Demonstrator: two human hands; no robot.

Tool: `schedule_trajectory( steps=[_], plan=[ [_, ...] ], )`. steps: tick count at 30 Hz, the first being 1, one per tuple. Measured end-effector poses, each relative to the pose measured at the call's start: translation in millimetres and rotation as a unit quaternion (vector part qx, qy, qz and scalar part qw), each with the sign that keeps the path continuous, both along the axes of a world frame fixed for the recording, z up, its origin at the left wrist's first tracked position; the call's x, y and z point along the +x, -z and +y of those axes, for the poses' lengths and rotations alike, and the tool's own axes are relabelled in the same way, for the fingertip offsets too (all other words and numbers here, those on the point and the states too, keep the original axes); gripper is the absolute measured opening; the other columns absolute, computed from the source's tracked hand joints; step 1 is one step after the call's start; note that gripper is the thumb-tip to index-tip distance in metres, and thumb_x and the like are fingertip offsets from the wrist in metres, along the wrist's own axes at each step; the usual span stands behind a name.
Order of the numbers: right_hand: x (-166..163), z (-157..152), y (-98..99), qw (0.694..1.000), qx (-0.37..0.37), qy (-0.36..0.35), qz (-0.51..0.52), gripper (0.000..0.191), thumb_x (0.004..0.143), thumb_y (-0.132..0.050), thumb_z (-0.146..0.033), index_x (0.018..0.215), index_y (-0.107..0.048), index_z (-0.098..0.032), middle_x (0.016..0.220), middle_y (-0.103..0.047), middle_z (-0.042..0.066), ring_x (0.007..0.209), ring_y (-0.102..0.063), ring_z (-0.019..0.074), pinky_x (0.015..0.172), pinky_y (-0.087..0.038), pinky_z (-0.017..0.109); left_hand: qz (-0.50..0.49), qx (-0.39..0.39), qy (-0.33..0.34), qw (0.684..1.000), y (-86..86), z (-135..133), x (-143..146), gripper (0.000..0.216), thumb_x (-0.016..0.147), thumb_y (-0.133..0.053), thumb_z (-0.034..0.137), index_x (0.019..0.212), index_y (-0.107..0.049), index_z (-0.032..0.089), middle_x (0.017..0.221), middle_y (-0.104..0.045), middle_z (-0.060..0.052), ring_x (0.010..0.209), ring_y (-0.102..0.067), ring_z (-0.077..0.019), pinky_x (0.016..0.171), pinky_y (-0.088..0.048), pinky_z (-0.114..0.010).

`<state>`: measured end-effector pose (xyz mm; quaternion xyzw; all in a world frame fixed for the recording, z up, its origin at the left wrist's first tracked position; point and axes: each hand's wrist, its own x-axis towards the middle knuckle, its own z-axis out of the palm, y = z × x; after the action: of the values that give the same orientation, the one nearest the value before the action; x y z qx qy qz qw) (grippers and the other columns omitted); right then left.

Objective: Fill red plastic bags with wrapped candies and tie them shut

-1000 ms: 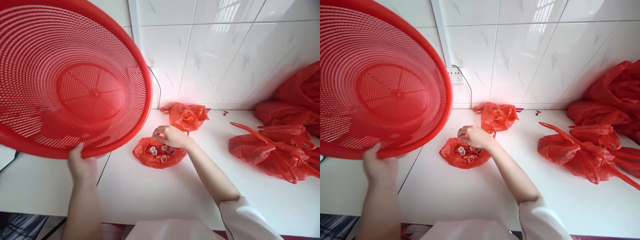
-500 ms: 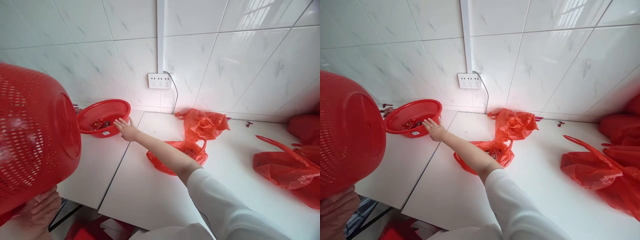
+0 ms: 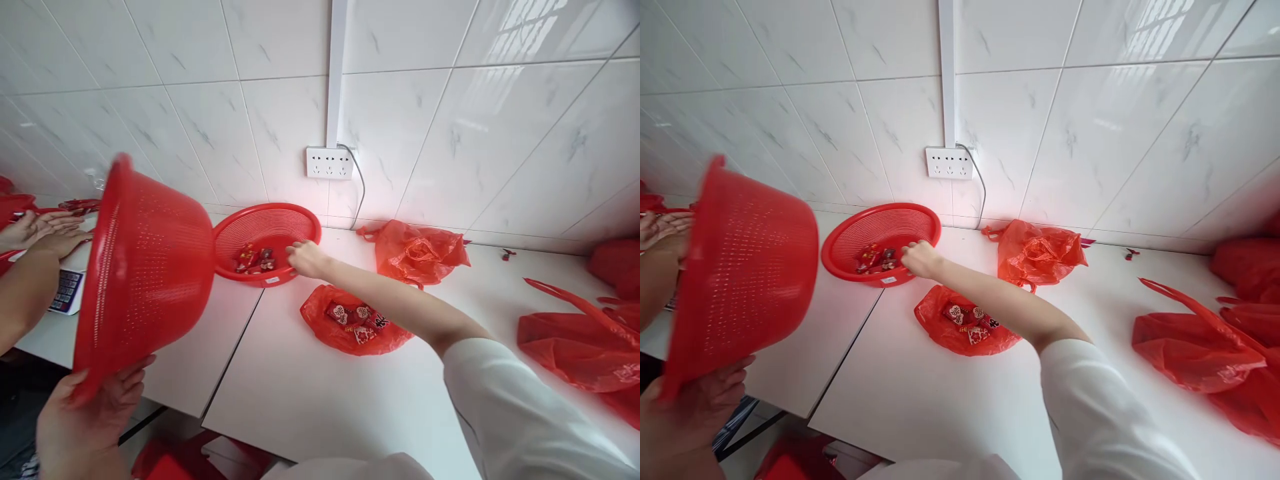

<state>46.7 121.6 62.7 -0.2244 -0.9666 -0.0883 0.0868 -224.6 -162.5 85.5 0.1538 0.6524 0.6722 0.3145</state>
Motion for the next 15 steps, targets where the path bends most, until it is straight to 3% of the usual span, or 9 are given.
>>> schedule_trajectory(
  steps=[5,9,12,15],
  plan=[
    [86,-5,5.6,0.997,0.008,0.073,-0.031,0.02,0.087,-0.059,-0.025,0.08,-0.071,-0.011,0.095,-0.065,0.017,0.09,-0.061,0.0272,0.074,-0.045,0.036,-0.054,0.007,0.043,0.998,2.9,28,18,0.025,0.07,-0.057,0.03,0.086,-0.07,0.015,0.076,-0.074,-0.014,0.067,-0.069,-0.0215,0.04,-0.049,-0.017],
    [123,-15,9.4,0.992,0.012,0.118,-0.036,0.02,0.088,-0.055,-0.022,0.081,-0.069,-0.01,0.094,-0.063,0.018,0.09,-0.059,0.028,0.075,-0.044,0.038,-0.058,0.023,0.033,0.998,9.6,48,20,0.024,0.074,-0.055,0.024,0.091,-0.067,0.012,0.075,-0.074,-0.013,0.068,-0.072,-0.021,0.045,-0.054,-0.017],
    [138,-27,11.9,0.99,0.017,0.14,-0.024,0.019,0.087,-0.056,-0.021,0.099,-0.067,-0.01,0.104,-0.062,0.018,0.096,-0.059,0.0284,0.082,-0.044,0.041,-0.061,0.033,0.032,0.997,13.3,61,19,0.023,0.075,-0.053,0.02,0.092,-0.065,0.011,0.078,-0.074,-0.011,0.069,-0.072,-0.021,0.05,-0.057,-0.02],
    [153,-45,14.1,0.989,0.035,0.14,0.023,0.038,0.086,-0.059,-0.024,0.123,-0.056,-0.014,0.127,-0.054,0.018,0.115,-0.052,0.0298,0.103,-0.034,0.049,-0.068,0.022,0.031,0.997,16.6,74,12,0.022,0.079,-0.049,0.02,0.091,-0.064,0.009,0.079,-0.074,-0.012,0.07,-0.072,-0.021,0.052,-0.059,-0.023]
  ],
)
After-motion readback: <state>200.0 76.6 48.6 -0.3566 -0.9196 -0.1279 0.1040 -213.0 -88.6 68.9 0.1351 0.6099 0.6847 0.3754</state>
